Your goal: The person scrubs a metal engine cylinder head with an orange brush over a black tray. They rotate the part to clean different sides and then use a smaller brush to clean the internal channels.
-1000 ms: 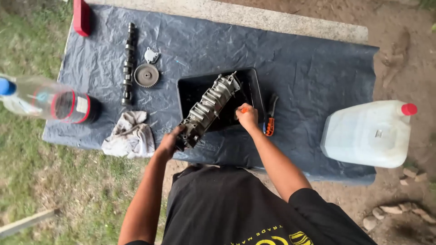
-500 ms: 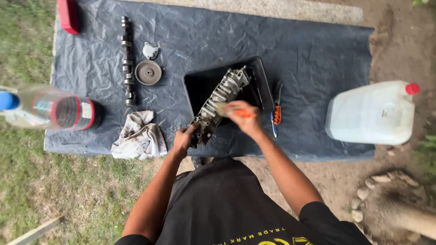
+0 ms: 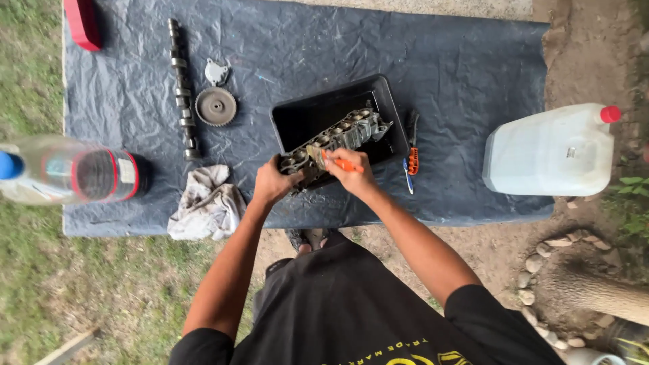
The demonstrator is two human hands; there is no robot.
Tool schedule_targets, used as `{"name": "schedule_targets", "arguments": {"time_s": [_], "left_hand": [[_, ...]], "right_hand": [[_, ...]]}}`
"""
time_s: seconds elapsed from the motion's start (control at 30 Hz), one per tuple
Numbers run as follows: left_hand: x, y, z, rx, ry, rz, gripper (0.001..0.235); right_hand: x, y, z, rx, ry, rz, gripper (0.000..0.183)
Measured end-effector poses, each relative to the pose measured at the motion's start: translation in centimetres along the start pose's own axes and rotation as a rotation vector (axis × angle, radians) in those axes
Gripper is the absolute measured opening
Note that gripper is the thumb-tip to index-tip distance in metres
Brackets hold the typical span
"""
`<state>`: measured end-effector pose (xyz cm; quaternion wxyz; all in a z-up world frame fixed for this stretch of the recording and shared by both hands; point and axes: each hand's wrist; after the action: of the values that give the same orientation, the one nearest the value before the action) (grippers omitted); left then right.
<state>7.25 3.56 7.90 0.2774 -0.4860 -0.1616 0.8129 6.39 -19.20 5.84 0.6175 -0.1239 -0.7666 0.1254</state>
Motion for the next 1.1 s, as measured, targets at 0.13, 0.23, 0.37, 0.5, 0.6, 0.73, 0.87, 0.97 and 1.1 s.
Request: {"name": "schedule_targets", "arguments": {"time_s": [0.13,0.23,0.37,0.5,0.6,0.73,0.87,0.97,1.1], "left_hand": [[1.1,-0.2,0.6,0.057,-0.081,0.136,0.088],[1.5,0.1,0.5,0.056,-0.117,0.156,0.078],[4.2,1.2,-2.4,0.049,-0.118,0.163,0.078],[1.8,-0.6,-2.4,0.038,-0.022,0.064,0.074],[-0.7,-1.2,-2.8,0.056,0.043,-0.043,0.077],[0.4,-0.7,-4.7,0.026,0.069,-0.049,0.07],[1.8,0.0,-6.2,-0.001,0.059,-0.066,0.073],[4.6,1.3,-6.5,-0.002,0.053,-0.093,0.082],[4.7,1.6,-6.5,-0.027,0.054,-0.077,0.085]], "right_hand": [[-0.9,-0.7,2.4,0.055,-0.066,0.062,0.007],[-0.8,-0.2,2.3,0.009,-0.048,0.135,0.008],[0.6,1.4,1.8,-0.091,-0.121,0.107,0.007],[-1.5,0.2,2.3,0.04,-0.144,0.094,0.009],[-2.0,0.3,-0.2,-0.027,-0.196,0.1,0.008],[-3.2,1.9,-1.5,-0.041,-0.273,0.126,0.009],[-4.7,1.5,1.7,0.026,-0.187,0.155,0.006],[-1.0,0.7,1.1,-0.007,-0.135,0.142,0.007],[-2.5,2.2,-1.9,-0.087,-0.191,0.126,0.01]]}}
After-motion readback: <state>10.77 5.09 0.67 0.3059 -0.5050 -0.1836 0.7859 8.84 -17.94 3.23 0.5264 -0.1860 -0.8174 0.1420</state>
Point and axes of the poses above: each hand's wrist, its own z-axis away from the middle knuckle, its own y-axis out of the palm, x = y × z, and after that the axes turned 1 degree about -x, right-handed
